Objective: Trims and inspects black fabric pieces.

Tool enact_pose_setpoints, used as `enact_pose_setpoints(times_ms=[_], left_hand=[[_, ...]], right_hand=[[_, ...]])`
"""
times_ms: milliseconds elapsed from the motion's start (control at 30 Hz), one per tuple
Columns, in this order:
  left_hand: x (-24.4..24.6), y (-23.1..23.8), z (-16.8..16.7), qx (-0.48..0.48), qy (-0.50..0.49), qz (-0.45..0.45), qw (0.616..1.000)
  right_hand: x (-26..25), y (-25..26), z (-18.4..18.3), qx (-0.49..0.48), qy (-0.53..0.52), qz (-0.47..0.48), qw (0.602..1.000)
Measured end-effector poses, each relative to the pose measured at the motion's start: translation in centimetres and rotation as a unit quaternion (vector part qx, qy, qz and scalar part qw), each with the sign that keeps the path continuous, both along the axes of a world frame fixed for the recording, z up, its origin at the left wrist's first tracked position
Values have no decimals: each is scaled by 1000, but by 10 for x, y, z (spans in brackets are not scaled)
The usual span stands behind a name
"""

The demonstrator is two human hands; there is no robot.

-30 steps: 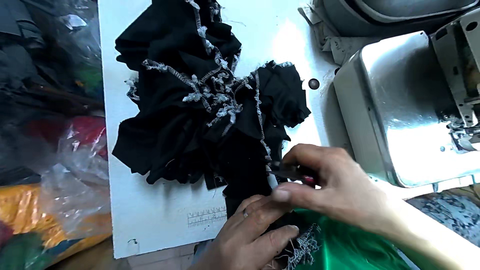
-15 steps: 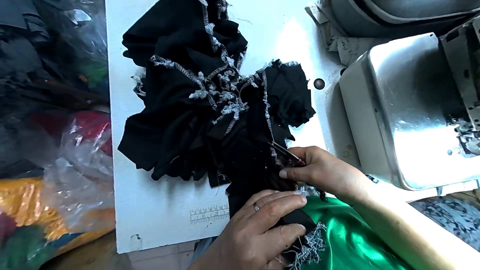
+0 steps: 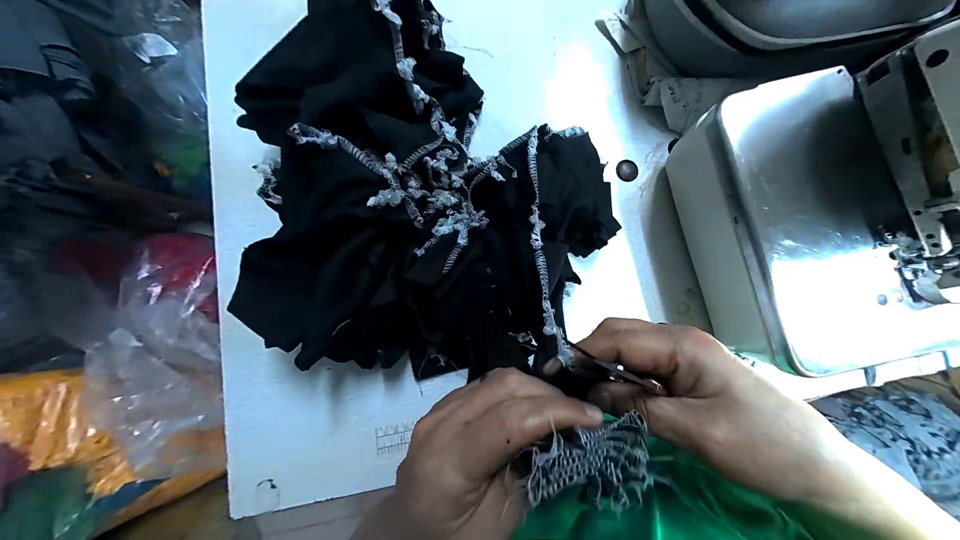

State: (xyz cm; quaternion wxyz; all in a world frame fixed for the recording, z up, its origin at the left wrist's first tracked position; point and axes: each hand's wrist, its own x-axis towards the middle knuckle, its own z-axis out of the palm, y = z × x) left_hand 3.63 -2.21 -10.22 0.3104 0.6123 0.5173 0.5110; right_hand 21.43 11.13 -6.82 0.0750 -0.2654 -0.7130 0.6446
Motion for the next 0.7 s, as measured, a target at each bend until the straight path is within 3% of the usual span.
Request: enact_pose_setpoints(times_ms=[300, 533, 700], left_hand=[[12, -5, -5, -133, -153, 67, 977], [1, -6, -11, -96, -35, 43, 994], [3, -3, -13, -70, -33, 95, 993]], right_hand=[[7, -8, -3, 131, 48, 25, 990], [8, -3, 0, 147, 59, 55, 986], [20, 9, -3, 233, 3, -18, 972]])
